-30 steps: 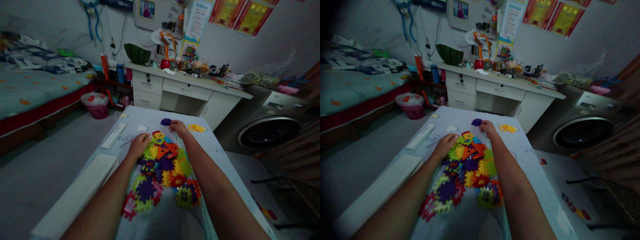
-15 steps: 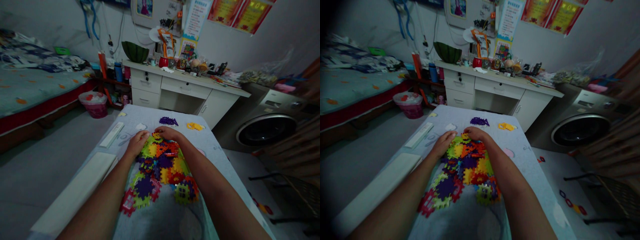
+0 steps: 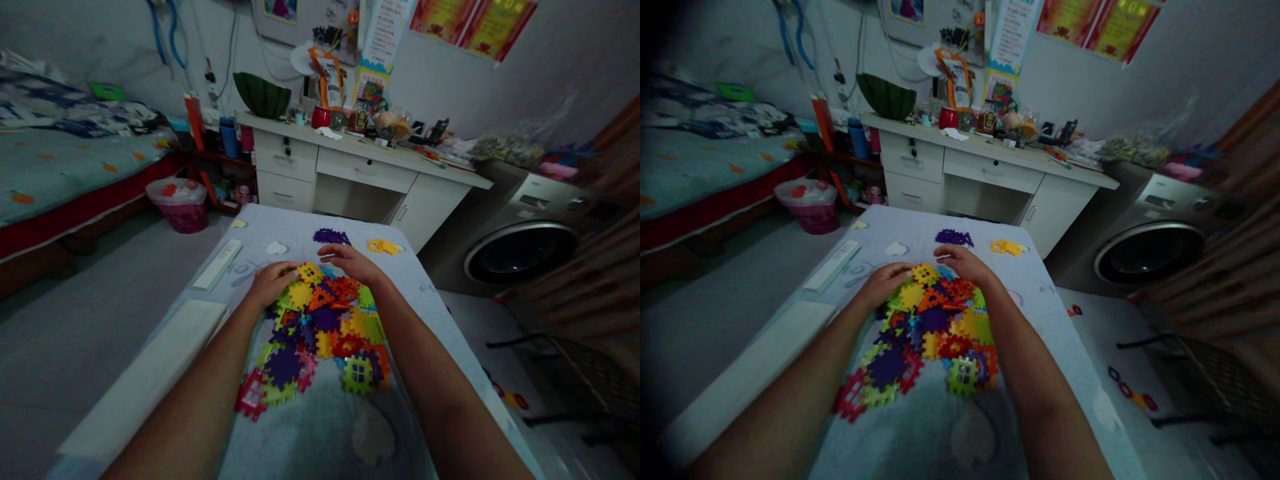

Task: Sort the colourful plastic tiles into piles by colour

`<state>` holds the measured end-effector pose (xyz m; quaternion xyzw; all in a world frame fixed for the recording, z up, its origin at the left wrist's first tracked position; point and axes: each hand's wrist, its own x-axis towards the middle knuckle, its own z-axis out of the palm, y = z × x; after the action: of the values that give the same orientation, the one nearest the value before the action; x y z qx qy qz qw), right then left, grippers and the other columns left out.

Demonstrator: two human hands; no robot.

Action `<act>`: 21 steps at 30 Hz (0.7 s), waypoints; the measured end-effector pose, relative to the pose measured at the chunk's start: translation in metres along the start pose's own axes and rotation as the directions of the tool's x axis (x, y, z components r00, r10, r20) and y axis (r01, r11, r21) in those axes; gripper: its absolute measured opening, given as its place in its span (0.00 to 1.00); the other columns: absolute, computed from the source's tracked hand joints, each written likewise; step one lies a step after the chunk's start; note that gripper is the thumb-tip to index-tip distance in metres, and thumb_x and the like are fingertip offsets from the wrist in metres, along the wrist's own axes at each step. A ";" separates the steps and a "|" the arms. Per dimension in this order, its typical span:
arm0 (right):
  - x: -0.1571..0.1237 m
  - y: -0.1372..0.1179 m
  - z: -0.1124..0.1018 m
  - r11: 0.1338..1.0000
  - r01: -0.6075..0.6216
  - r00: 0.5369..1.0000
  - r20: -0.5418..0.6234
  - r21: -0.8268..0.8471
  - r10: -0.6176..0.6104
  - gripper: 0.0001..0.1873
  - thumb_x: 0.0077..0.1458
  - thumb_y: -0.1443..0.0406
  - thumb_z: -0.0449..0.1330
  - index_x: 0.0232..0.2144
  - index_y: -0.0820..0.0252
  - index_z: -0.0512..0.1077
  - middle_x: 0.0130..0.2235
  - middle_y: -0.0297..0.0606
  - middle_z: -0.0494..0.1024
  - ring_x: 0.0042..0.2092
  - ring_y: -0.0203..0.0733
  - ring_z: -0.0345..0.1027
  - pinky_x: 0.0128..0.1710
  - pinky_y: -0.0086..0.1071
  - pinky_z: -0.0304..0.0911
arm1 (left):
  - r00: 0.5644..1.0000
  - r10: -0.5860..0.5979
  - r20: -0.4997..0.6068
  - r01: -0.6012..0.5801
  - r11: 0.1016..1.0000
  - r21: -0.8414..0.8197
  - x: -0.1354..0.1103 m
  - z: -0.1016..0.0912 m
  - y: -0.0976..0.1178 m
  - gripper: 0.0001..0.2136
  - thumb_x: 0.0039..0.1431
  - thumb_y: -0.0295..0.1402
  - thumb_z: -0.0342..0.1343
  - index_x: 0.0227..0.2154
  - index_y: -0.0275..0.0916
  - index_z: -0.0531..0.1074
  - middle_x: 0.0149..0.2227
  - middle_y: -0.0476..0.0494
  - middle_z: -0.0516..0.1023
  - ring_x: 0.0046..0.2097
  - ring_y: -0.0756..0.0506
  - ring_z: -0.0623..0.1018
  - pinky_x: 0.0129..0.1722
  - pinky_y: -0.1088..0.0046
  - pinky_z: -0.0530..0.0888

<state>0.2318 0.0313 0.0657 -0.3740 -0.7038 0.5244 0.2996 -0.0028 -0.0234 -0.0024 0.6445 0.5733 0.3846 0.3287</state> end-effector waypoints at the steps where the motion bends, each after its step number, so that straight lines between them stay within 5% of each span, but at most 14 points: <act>1: -0.008 0.002 -0.010 1.000 0.002 0.996 -0.087 -0.025 -0.004 0.11 0.49 0.73 0.60 0.37 0.59 0.75 0.43 0.34 0.79 0.45 0.37 0.72 0.49 0.32 0.65 | 1.000 -0.003 0.006 0.003 1.000 0.000 0.000 0.000 -0.001 0.20 0.53 0.50 0.53 0.42 0.45 0.79 0.41 0.46 0.82 0.44 0.40 0.79 0.45 0.65 0.73; 4: -0.035 0.011 -0.038 0.989 -0.087 0.959 -0.278 -0.124 0.050 0.12 0.47 0.74 0.60 0.36 0.59 0.75 0.38 0.35 0.79 0.40 0.37 0.71 0.45 0.32 0.65 | 1.000 0.003 -0.005 -0.003 1.000 0.018 0.001 0.001 -0.006 0.19 0.52 0.49 0.54 0.42 0.45 0.79 0.39 0.46 0.82 0.42 0.41 0.79 0.43 0.64 0.74; 8: -0.066 0.029 -0.055 0.938 -0.227 0.931 -0.341 -0.263 0.130 0.10 0.47 0.72 0.62 0.35 0.61 0.76 0.33 0.35 0.79 0.35 0.37 0.69 0.39 0.31 0.64 | 0.997 0.068 -0.045 -0.066 0.997 0.051 0.003 0.002 -0.011 0.16 0.52 0.47 0.56 0.40 0.45 0.78 0.46 0.45 0.80 0.46 0.40 0.77 0.51 0.61 0.71; 16: -0.071 0.047 -0.032 0.935 -0.199 0.952 -0.282 -0.293 0.114 0.16 0.45 0.73 0.62 0.39 0.60 0.76 0.35 0.34 0.80 0.33 0.35 0.69 0.36 0.29 0.63 | 0.992 -0.013 -0.128 -0.004 0.991 -0.132 -0.002 0.002 -0.010 0.20 0.48 0.47 0.59 0.42 0.42 0.76 0.49 0.43 0.78 0.48 0.40 0.77 0.50 0.62 0.73; 21: -0.068 0.046 -0.027 0.964 -0.181 0.960 -0.247 -0.194 0.130 0.17 0.44 0.74 0.62 0.40 0.60 0.75 0.31 0.31 0.78 0.29 0.33 0.67 0.31 0.26 0.61 | 0.984 -0.092 -0.155 0.054 0.971 -0.233 -0.005 0.001 -0.004 0.21 0.46 0.47 0.61 0.41 0.41 0.76 0.40 0.44 0.81 0.42 0.41 0.79 0.42 0.64 0.76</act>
<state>0.3009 -0.0040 0.0264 -0.5173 -0.6845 0.4202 0.2954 -0.0039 -0.0278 -0.0069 0.5471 0.5740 0.4873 0.3658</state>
